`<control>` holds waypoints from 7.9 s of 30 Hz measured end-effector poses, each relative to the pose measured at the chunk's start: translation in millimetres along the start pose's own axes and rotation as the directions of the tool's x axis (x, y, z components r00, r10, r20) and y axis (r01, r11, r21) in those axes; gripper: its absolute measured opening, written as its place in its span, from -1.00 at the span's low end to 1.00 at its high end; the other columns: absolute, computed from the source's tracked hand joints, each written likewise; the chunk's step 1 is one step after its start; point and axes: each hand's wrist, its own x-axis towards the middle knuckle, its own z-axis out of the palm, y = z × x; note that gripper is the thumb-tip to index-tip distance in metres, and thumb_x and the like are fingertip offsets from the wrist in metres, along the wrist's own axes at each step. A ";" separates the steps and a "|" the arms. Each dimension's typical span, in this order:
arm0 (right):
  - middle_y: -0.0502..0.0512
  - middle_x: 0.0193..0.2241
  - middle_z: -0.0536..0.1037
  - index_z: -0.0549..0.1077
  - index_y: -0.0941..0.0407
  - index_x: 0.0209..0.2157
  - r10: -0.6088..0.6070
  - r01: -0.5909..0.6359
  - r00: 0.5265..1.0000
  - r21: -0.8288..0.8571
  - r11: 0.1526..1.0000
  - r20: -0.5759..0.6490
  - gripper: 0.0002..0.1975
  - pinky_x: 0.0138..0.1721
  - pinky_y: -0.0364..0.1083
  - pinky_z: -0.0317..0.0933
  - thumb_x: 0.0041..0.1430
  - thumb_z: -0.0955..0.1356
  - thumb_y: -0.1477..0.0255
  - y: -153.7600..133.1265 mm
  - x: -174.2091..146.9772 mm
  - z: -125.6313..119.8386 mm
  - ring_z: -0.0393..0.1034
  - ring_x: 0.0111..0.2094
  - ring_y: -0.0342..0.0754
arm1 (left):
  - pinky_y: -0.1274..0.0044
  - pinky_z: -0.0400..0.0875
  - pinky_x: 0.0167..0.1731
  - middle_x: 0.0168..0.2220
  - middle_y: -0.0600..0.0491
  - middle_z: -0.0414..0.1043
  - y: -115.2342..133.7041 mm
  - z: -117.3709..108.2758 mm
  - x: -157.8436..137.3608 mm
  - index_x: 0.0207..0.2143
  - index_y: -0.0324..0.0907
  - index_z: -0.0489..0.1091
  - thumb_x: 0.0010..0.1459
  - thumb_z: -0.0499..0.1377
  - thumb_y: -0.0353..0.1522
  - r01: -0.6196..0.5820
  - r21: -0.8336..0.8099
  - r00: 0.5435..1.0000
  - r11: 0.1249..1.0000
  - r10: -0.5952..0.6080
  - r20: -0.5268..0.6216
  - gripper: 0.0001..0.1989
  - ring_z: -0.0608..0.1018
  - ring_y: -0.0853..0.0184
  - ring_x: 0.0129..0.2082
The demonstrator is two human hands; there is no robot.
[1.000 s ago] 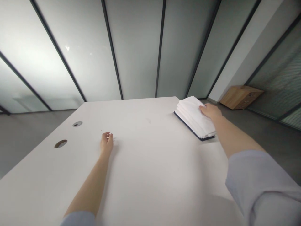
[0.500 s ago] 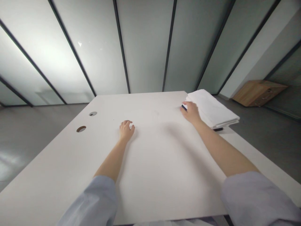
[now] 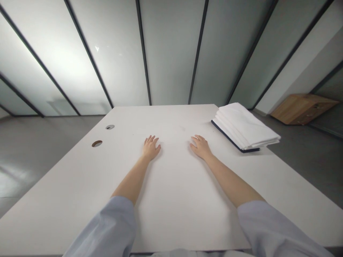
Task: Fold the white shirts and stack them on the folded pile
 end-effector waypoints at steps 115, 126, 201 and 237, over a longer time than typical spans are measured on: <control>0.30 0.38 -0.15 -0.06 0.08 0.37 0.058 -0.030 0.921 -0.079 0.996 0.386 -0.07 0.25 0.30 -0.34 0.14 0.00 -0.22 -26.3 -5.7 -12.8 -0.28 0.35 0.37 | 0.06 -0.09 0.24 0.40 -0.18 -0.24 11.4 -5.6 -5.8 0.37 -0.09 -0.10 0.17 -0.27 0.20 0.049 0.185 0.923 0.981 -0.115 0.366 -0.13 -0.07 -0.06 0.36; 0.31 0.38 -0.13 -0.05 0.08 0.36 0.054 -0.024 0.924 -0.082 0.996 0.379 -0.07 0.25 0.31 -0.32 0.14 0.00 -0.22 -27.0 -6.0 -13.5 -0.26 0.34 0.37 | 0.05 -0.08 0.24 0.40 -0.19 -0.24 10.1 -4.6 -5.4 0.37 -0.10 -0.11 0.17 -0.28 0.20 0.045 0.182 0.923 0.982 -0.110 0.369 -0.12 -0.07 -0.07 0.36; 0.32 0.37 -0.12 -0.03 0.08 0.36 0.051 -0.025 0.925 -0.075 0.997 0.376 -0.08 0.25 0.30 -0.30 0.15 0.02 -0.21 -28.1 -6.9 -16.3 -0.25 0.34 0.37 | 0.07 -0.10 0.24 0.40 -0.17 -0.23 9.9 -4.1 -5.3 0.37 -0.09 -0.09 0.15 -0.27 0.21 0.056 0.170 0.923 0.984 -0.116 0.367 -0.12 -0.07 -0.06 0.37; 0.32 0.37 -0.08 0.02 0.07 0.34 0.046 -0.025 0.939 -0.065 0.998 0.342 -0.12 0.24 0.30 -0.29 0.17 0.04 -0.19 -29.5 -9.0 -16.3 -0.21 0.34 0.36 | 0.07 -0.08 0.24 0.39 -0.18 -0.17 7.1 -4.7 -6.3 0.35 -0.09 -0.02 0.15 -0.21 0.20 0.056 0.151 0.939 0.987 -0.104 0.328 -0.14 -0.03 -0.05 0.36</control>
